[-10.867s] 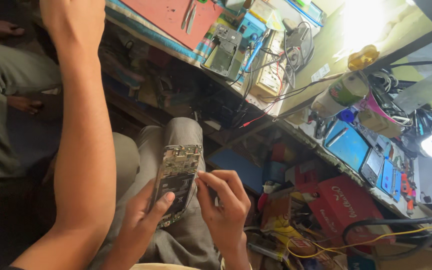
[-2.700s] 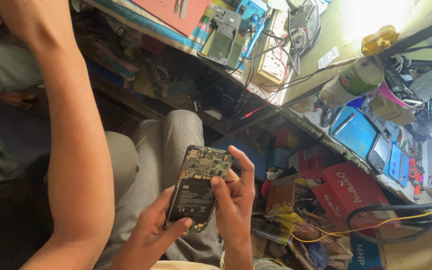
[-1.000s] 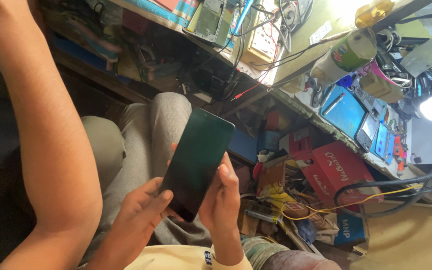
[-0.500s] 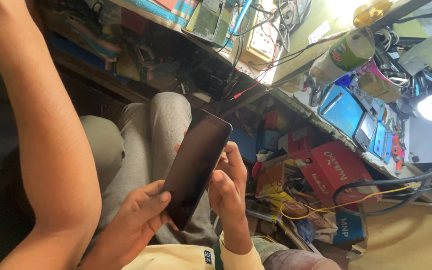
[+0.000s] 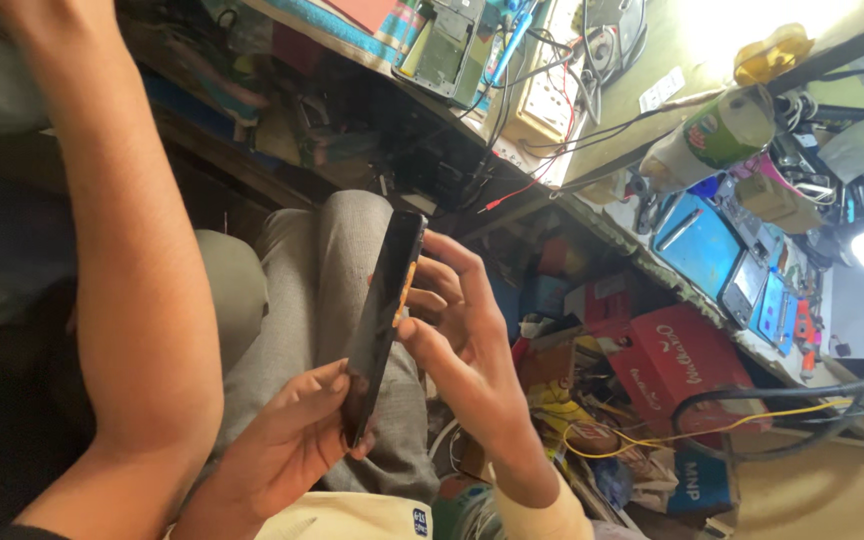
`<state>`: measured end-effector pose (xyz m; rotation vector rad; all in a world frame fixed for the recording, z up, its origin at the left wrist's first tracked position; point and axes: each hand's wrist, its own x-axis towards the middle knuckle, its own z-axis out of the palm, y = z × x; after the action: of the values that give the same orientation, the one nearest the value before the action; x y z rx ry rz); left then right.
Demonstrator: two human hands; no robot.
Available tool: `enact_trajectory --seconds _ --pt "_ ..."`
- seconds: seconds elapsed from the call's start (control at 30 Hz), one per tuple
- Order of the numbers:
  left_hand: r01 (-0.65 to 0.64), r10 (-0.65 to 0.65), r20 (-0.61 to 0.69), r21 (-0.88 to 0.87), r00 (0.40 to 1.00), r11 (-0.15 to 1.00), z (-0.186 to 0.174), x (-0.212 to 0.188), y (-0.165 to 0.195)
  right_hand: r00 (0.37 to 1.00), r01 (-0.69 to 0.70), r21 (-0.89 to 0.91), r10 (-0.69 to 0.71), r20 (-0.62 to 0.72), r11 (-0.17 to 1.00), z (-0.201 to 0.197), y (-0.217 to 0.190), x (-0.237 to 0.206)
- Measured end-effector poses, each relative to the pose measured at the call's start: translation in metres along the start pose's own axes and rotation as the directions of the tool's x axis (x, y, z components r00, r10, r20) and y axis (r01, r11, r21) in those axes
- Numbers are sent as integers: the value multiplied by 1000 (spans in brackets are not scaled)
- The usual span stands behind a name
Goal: The person sits on the floor holding a disassembled smartphone and works on its battery and internal components with their fingers, prying at the battery and board, then turns the phone over and continues manipulating the parts on their lap.
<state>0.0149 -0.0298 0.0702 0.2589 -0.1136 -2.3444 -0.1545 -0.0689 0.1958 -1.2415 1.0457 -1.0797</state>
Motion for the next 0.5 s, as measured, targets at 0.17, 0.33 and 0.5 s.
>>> enact_trajectory --seconds 0.17,0.33,0.5 --pt "-35 35 15 -15 999 999 1 1 -1 996 -72 -5 72 54 997 -4 -13 12" --pt "-15 15 32 -14 999 1000 5 1 -1 992 -49 -27 52 112 998 -8 -17 19" --pt "-40 40 7 30 999 999 8 0 1 982 -90 -11 90 165 996 -11 -27 23"
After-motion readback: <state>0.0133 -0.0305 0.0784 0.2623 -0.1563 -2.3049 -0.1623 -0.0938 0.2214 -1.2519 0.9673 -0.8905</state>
